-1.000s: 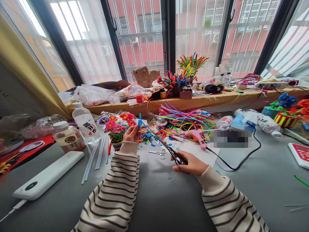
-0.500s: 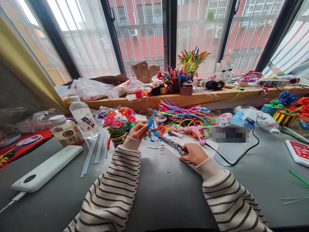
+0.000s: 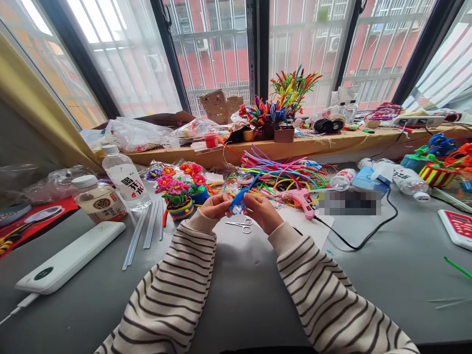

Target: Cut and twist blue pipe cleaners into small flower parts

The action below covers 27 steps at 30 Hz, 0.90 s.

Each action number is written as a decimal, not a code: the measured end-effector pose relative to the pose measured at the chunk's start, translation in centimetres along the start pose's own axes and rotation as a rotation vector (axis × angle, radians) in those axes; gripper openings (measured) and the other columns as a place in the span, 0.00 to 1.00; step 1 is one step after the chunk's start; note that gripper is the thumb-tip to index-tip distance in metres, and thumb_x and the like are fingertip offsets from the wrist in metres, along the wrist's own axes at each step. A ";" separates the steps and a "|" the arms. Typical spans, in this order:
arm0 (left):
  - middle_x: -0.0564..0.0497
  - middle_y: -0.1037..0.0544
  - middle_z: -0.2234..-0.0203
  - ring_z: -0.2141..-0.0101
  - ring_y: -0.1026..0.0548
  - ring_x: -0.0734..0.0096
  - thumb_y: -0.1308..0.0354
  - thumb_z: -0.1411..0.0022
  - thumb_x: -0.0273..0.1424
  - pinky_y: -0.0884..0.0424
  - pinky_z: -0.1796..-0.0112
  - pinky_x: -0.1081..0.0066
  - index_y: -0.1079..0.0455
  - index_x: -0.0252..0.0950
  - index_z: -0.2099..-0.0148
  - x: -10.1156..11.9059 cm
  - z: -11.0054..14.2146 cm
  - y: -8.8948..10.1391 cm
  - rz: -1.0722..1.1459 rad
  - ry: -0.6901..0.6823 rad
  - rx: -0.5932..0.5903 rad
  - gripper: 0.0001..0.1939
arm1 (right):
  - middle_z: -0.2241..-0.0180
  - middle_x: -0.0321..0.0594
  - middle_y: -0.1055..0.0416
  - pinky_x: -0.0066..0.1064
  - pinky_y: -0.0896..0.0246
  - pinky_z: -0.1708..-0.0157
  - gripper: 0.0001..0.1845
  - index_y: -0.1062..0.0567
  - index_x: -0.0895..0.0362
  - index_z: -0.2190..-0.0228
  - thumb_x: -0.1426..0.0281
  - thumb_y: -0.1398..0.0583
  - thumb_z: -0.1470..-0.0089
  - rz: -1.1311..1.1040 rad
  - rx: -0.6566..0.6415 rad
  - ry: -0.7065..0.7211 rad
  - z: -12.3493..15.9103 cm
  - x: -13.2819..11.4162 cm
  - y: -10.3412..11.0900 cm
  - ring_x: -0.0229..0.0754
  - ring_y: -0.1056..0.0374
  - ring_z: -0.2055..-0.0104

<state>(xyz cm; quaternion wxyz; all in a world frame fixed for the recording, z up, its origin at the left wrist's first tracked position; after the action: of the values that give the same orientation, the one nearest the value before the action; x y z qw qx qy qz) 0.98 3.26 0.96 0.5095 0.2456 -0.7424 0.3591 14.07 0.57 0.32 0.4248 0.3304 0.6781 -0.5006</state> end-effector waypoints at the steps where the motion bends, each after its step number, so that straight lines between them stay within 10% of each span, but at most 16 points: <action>1: 0.57 0.34 0.88 0.86 0.36 0.82 0.39 0.63 0.32 0.42 0.82 0.78 0.42 0.32 0.80 -0.1 0.0 0.0 -0.006 0.017 -0.002 0.14 | 0.76 0.33 0.34 0.24 0.45 0.74 0.10 0.29 0.56 0.76 0.63 0.42 0.62 -0.052 -0.002 0.012 -0.1 0.1 -0.2 0.30 0.41 0.75; 15: 0.57 0.32 0.87 0.85 0.35 0.82 0.39 0.65 0.33 0.39 0.80 0.77 0.40 0.31 0.81 0.2 -0.3 -0.1 -0.166 -0.162 0.349 0.13 | 0.81 0.30 0.35 0.22 0.48 0.79 0.08 0.30 0.58 0.80 0.68 0.38 0.68 -0.018 0.386 0.254 0.0 0.3 -0.5 0.28 0.42 0.80; 22: 0.55 0.31 0.86 0.84 0.34 0.81 0.41 0.61 0.33 0.38 0.79 0.76 0.38 0.31 0.79 -0.5 -0.2 0.0 -0.184 -0.099 0.199 0.11 | 0.82 0.30 0.37 0.22 0.51 0.83 0.11 0.30 0.58 0.77 0.66 0.38 0.67 0.067 0.327 0.225 0.2 0.0 -0.2 0.28 0.45 0.82; 27: 0.56 0.31 0.87 0.85 0.35 0.81 0.40 0.62 0.34 0.38 0.80 0.76 0.38 0.31 0.79 -0.6 -0.4 0.1 -0.235 -0.148 0.306 0.12 | 0.85 0.30 0.39 0.23 0.53 0.85 0.12 0.31 0.60 0.80 0.64 0.39 0.67 0.149 0.416 0.306 0.2 0.1 -0.2 0.28 0.47 0.84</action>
<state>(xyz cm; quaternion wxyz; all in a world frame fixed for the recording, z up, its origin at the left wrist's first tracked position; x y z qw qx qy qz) 1.34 3.59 0.43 0.4486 0.4309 -0.6809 0.3864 13.88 0.34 0.34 0.2760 0.5316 0.5906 -0.5407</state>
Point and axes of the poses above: each hand's wrist, its own z-axis away from the middle knuckle, its own y-axis out of the back of the hand, x = y × z, the point moved 2 cm from there along -z, towards the middle knuckle
